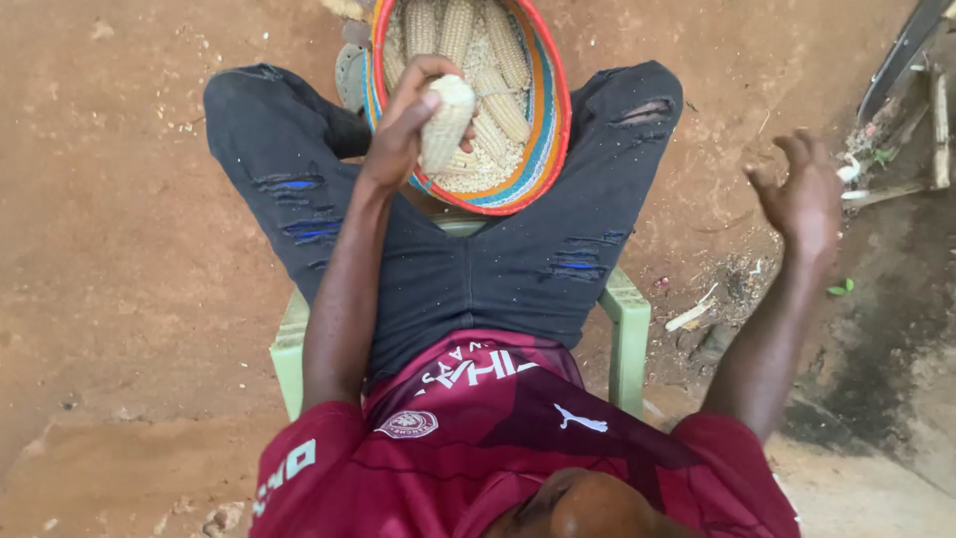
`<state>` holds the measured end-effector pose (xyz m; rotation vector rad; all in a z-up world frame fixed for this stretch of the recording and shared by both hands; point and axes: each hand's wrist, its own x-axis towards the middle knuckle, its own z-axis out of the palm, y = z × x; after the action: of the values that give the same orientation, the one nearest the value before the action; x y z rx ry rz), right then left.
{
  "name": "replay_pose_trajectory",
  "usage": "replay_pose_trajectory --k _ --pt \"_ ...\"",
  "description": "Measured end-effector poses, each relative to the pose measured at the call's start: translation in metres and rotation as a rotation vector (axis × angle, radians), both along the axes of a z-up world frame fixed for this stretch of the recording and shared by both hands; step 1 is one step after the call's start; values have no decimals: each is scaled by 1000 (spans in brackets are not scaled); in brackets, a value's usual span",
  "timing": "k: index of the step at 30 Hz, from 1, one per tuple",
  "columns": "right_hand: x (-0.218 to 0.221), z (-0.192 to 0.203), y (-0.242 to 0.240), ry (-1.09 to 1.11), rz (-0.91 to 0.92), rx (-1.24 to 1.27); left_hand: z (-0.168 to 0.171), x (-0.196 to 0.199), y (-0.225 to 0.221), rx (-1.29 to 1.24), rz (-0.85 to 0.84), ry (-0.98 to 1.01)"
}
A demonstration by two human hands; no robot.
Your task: Shelling corn kernels from the cob by hand into a woven basket
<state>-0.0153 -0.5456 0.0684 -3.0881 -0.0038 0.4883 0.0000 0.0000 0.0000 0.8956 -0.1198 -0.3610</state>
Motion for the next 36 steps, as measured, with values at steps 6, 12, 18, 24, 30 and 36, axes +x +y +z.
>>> replay_pose_trajectory --k 6,12,18,24,30,36 --pt "38 40 158 -143 327 666 26 5 -39 102 -167 -35" --pt "97 -6 281 46 313 1381 19 6 -42 229 16 196" --pt "104 -65 358 -24 52 1616 -25 10 -33 -125 83 397" --pt "56 -133 361 -64 -440 1681 -32 9 -35 -18 27 327" --pt "58 -118 361 -11 -432 1774 -9 11 -41 82 173 372" --pt "58 -125 332 -157 -236 1430 -63 9 -31 329 241 70"
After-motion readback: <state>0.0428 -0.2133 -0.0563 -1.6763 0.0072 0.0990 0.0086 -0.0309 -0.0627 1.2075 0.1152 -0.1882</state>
